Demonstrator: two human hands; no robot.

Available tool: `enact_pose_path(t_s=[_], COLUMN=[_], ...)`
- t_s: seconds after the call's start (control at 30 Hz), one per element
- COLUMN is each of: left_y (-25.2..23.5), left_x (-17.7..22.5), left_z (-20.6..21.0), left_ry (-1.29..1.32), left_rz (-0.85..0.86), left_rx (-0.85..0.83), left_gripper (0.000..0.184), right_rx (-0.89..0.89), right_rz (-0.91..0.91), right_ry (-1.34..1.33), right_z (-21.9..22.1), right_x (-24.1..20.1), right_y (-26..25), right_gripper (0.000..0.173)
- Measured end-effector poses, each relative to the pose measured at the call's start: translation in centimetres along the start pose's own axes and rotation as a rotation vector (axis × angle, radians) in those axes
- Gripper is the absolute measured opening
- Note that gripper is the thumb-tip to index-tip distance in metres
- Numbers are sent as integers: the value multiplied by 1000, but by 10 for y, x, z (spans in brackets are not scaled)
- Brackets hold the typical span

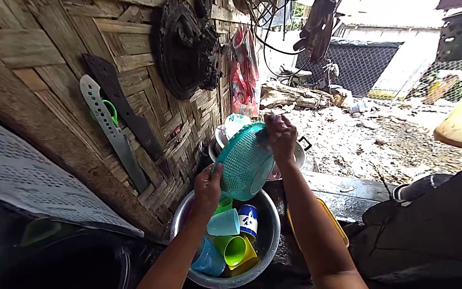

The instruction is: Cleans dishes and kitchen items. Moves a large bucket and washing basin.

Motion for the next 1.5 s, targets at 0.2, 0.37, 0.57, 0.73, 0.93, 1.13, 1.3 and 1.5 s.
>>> enact_pose_path(t_s=[0.2,0.37,0.57,0.73,0.93,1.13,1.3,1.5], left_y=[-22,-10,-12,-21,-6,-26,-18,-14], left_x=[-7,-21,-15,-38,-26,-28,-45,-29], left_z=[-3,9,-6,-6,5,-10,11,21], left_ry=[453,288,462,399,371,508,266,454], left_rz=[-380,-435,-453,-464,-454,-432,-424,-507], left_rx=[312,279,362,406,310,458,399,391], left_gripper=[37,40,41,46,43,45,47,41], right_rx=[105,125,-29,-22,-44,4,-60,8], right_rz=[-152,-438,-50,-355,-215,-228,-331,-457], right_ry=[99,242,307,265,326,255,292,374], right_z=[26,40,17,42,30,36,50,46], right_x=[28,-16,24,5,1,37,-16,-24], right_y=[66,62,15,88,16,82,76,63], right_gripper=[30,12,28,10,20,14,10,10])
Point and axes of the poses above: each hand's wrist, its own y-axis away from the middle knuckle, its own z-axis out of the palm, x = y × z, the point moved 1 cm from there along -y, towards the middle knuckle, and after that the axes turned 12 degrees about y, right-handed, at the moved point
